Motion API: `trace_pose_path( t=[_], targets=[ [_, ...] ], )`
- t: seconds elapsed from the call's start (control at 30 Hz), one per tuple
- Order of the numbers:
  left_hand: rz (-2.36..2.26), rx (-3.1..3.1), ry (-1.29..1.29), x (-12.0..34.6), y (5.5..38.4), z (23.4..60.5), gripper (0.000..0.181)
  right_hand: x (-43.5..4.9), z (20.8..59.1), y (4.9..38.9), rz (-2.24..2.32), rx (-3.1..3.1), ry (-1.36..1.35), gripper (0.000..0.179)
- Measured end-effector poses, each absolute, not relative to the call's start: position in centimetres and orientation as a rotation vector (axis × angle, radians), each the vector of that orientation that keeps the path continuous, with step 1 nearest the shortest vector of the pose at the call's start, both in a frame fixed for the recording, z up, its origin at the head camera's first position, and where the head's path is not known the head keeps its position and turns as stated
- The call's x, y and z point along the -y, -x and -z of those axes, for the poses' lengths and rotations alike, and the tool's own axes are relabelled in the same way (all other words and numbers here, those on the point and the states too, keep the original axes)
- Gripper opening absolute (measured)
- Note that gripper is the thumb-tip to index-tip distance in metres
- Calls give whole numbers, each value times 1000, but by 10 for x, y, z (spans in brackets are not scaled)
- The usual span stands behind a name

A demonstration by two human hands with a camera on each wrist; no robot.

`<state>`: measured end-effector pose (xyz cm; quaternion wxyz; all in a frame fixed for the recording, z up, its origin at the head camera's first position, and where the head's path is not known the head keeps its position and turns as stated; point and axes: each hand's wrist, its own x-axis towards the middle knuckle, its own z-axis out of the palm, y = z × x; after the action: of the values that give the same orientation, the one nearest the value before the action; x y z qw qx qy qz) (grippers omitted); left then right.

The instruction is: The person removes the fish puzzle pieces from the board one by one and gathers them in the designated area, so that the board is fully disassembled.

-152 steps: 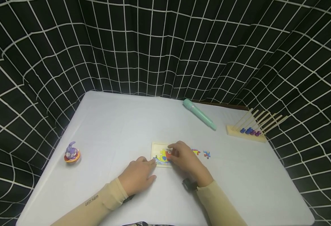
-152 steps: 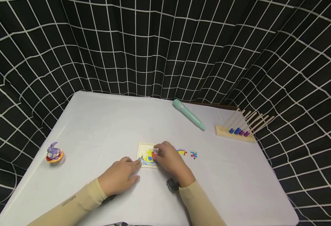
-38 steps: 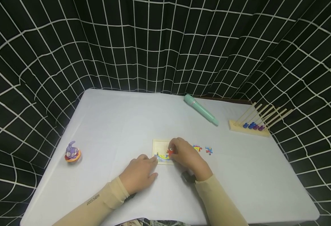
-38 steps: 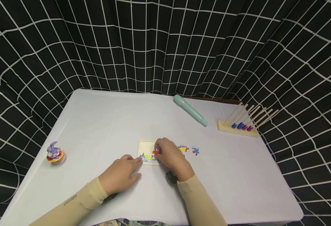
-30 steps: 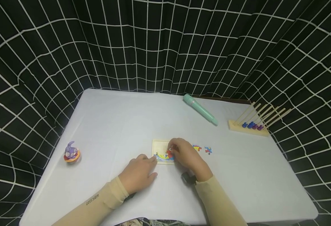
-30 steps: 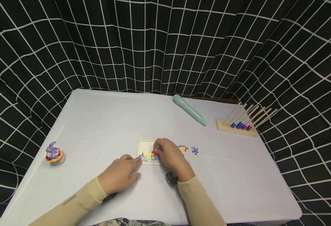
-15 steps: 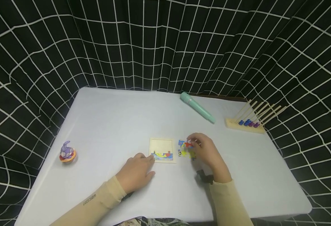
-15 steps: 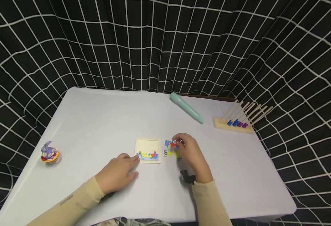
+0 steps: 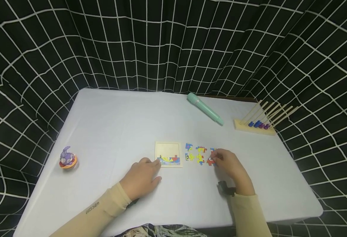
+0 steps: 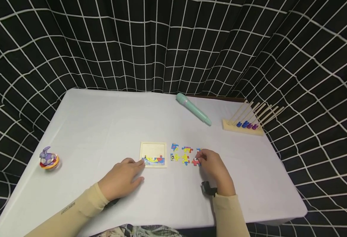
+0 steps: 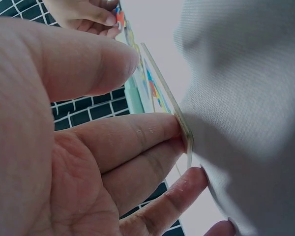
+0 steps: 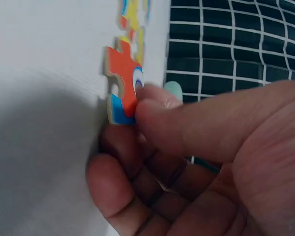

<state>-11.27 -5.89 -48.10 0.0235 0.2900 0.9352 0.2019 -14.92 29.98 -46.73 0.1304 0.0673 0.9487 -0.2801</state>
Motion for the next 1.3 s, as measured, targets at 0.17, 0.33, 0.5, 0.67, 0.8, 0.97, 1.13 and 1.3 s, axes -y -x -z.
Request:
trace_pose_path(
  t=[0.17,0.33,0.5,0.67,0.8,0.97,1.13,1.3],
  targets=[
    [-623,-2899,-904,59,113,481,48,-295,471,150,772,-2789,-246,21],
    [-614,-2908,-904,59,113,482,48,-291,474,152,764,-2825,-270,17],
    [-620,-2908,-909,59,113,484,49,-277,469,151,777,-2922,-183,15],
    [-610,-2896,-906,61,112,483,51,-228,461,155,909,-2963,163,22],
    [-615,-2888,-906,64,110,480,50,-179,466,162,924,-2871,455,29],
    [-632,-2872,-895,68,108,477,46,-146,476,169,759,-2808,613,34],
    [-609,-2887,-912,69,108,478,45,-138,480,170,703,-2817,582,34],
    [-591,-2889,-888,70,107,478,45,-134,481,171,727,-2784,567,32]
  ],
)
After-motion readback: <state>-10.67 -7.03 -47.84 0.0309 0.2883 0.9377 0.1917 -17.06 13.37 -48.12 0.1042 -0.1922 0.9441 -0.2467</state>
